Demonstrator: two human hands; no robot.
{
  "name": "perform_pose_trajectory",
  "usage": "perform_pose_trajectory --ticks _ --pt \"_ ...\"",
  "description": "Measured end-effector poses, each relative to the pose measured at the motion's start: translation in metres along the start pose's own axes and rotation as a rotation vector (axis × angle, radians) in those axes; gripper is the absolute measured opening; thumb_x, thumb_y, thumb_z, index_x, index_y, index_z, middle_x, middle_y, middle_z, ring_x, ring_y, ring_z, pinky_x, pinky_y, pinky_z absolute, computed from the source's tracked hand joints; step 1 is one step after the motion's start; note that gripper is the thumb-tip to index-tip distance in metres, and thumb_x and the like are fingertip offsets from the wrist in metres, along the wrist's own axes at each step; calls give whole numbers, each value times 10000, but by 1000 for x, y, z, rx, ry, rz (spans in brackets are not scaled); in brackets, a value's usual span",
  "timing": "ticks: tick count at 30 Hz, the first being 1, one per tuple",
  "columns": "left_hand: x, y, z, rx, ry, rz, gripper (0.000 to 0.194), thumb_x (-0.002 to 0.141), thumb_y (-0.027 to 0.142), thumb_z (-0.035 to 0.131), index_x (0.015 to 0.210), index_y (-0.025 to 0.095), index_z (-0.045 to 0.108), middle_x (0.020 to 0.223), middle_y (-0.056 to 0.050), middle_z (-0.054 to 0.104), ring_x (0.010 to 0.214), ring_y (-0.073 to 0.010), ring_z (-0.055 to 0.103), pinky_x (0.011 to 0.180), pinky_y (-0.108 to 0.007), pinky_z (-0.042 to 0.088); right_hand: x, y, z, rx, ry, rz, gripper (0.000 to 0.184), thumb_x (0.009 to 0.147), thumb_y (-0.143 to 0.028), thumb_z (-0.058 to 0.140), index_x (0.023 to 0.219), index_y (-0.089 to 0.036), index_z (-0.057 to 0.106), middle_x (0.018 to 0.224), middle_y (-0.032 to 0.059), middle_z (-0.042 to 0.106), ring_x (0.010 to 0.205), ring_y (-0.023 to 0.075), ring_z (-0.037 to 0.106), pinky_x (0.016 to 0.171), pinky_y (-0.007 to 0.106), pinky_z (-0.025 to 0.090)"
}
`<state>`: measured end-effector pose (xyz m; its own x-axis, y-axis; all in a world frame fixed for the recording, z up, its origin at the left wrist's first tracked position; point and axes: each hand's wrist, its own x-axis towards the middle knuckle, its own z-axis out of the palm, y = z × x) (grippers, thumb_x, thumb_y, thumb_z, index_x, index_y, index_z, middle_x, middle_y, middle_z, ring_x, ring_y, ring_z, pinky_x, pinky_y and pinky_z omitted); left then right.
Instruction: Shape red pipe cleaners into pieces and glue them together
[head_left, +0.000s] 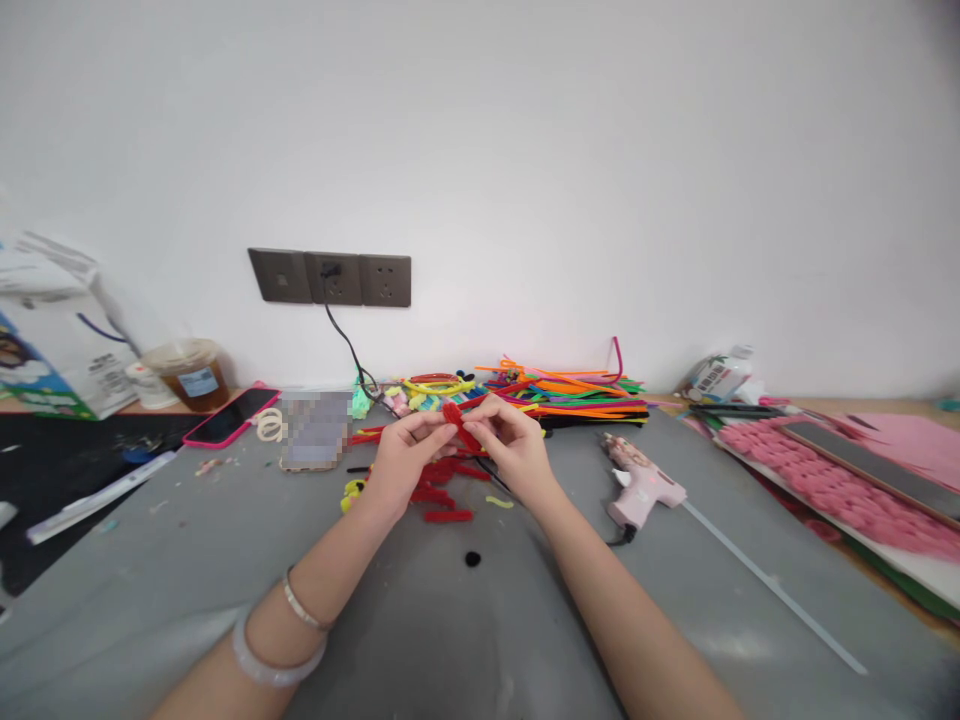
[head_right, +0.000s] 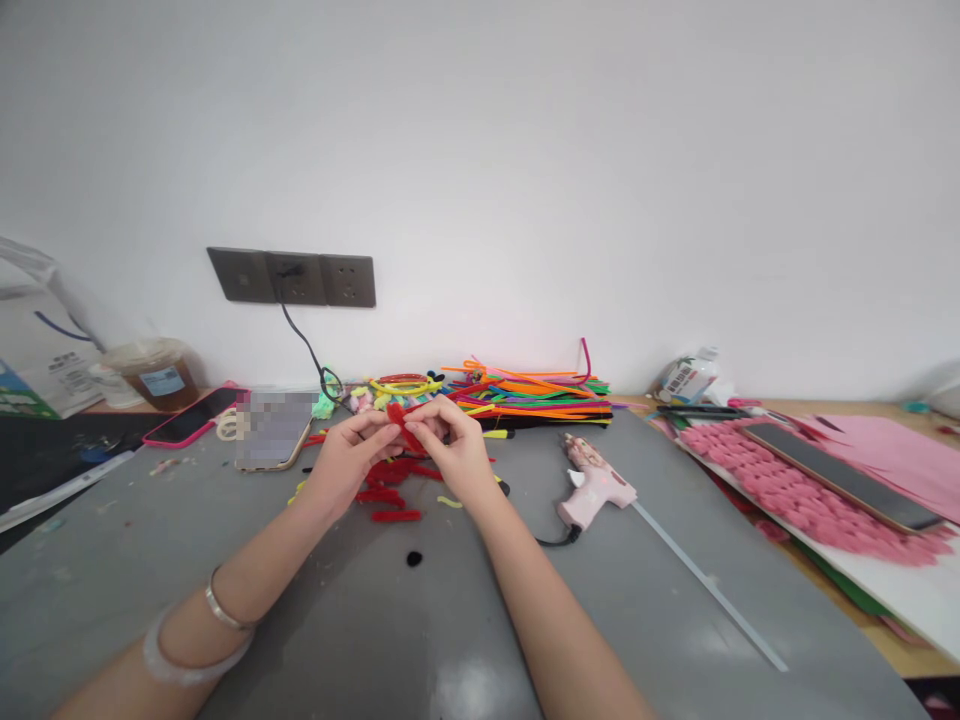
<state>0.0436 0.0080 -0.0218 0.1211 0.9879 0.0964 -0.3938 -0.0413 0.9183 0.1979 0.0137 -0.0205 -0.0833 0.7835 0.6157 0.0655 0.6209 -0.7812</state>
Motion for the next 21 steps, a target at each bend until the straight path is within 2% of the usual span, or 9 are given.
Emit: perform_pose_trajectory --ticks 7,11,15,18,21 --pt "0 -1 -1 28 -27 23 252 665 330 838 857 183 768 795 -5 743 734 -119 677 713 -216 596 0 -6 -3 -116 -19 -123 107 895 -242 601 823 -225 679 695 6 534 629 160 440 578 300 361" --pt "0 -3 -1 39 -41 34 304 671 342 834 918 182 758 872 -19 749 800 -136 686 734 -230 599 0 -6 -3 -195 -36 -157 129 911 -235 576 819 -221 665 685 8 525 642 166 455 573 298 362" --pt "2 -2 -2 50 -39 53 349 667 346 835 956 176 736 926 -35 746 855 -163 687 761 -263 600 -2 0 0 -208 48 -154 34 884 -215 613 887 -231 583 653 -43 438 576 133 393 551 270 344" --pt "2 -3 -3 52 -66 72 334 696 343 814 971 177 723 970 -47 744 911 -178 684 787 -273 594 -3 3 1 -184 126 -125 191 834 -212 681 902 -241 505 653 -70 404 552 115 362 533 249 331" --pt "2 -4 -3 49 -93 85 316 710 324 804 972 173 711 989 -56 740 945 -190 680 810 -288 589 -3 2 1 -210 156 -140 231 814 -215 707 885 -240 488 665 -69 409 561 113 370 535 243 337"
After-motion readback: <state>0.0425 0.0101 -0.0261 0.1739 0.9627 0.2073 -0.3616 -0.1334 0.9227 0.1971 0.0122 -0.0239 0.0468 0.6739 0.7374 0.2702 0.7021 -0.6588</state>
